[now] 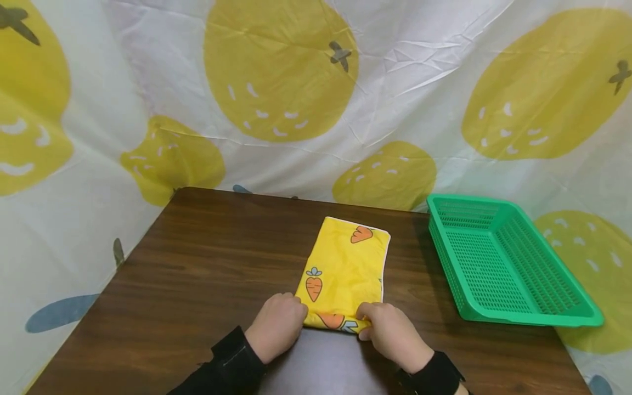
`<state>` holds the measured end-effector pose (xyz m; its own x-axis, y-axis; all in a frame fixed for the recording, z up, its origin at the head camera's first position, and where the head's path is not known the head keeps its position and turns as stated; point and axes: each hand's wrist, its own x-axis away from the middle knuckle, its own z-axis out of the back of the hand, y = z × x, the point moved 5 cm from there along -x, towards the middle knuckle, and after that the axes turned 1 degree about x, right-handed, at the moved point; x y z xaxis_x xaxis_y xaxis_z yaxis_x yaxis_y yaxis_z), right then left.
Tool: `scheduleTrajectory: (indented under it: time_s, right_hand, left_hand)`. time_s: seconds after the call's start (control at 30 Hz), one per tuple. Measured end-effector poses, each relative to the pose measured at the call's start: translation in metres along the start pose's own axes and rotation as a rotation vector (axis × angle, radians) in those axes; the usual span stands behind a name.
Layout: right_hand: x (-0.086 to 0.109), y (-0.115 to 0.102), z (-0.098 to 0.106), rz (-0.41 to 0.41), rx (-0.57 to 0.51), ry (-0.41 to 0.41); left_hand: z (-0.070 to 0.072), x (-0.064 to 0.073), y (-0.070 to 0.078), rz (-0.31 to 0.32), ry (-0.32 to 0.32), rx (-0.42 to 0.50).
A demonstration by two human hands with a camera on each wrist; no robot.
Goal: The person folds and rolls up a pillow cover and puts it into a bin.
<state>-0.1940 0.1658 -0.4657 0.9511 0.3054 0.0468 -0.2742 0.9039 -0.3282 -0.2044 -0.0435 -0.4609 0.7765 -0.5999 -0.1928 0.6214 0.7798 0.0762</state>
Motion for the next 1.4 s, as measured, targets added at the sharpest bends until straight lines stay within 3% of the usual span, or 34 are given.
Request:
scheduleTrajectory:
  time_s: [0.3, 0.57, 0.7, 0.8, 0.93, 1.0, 1.1, 1.23, 1.4]
  right_hand:
    - [0.004, 0.001, 0.004, 0.074, 0.031, 0.068]
    - [0.002, 0.014, 0.0, 0.101, -0.099, -0.03]
    - [0.003, 0.018, -0.002, 0.091, -0.128, -0.06]
    - [0.005, 0.016, -0.003, 0.086, -0.105, -0.051]
    - [0.009, 0.007, -0.002, 0.116, 0.013, 0.031]
    - [0.01, 0.002, -0.002, 0.14, 0.078, 0.082]
    - [0.011, -0.003, -0.001, 0.156, 0.128, 0.129]
    - [0.011, -0.003, -0.001, 0.111, 0.108, 0.141]
    - [0.009, -0.002, 0.001, 0.1, 0.097, 0.145]
  left_hand:
    - [-0.003, -0.003, -0.008, 0.068, -0.048, 0.053]
    - [-0.005, 0.0, -0.01, 0.062, -0.085, 0.104]
    - [-0.007, 0.0, -0.009, 0.04, -0.096, 0.081]
    - [-0.009, 0.001, -0.008, 0.014, -0.088, 0.046]
    - [-0.009, 0.004, -0.006, -0.014, -0.065, 0.015]
    - [-0.01, 0.004, -0.007, -0.007, -0.084, 0.038]
    - [-0.013, 0.004, -0.013, 0.033, -0.14, 0.117]
    - [-0.017, 0.003, -0.021, 0.115, -0.215, 0.243]
    - [-0.013, 0.002, -0.029, 0.194, -0.195, 0.335]
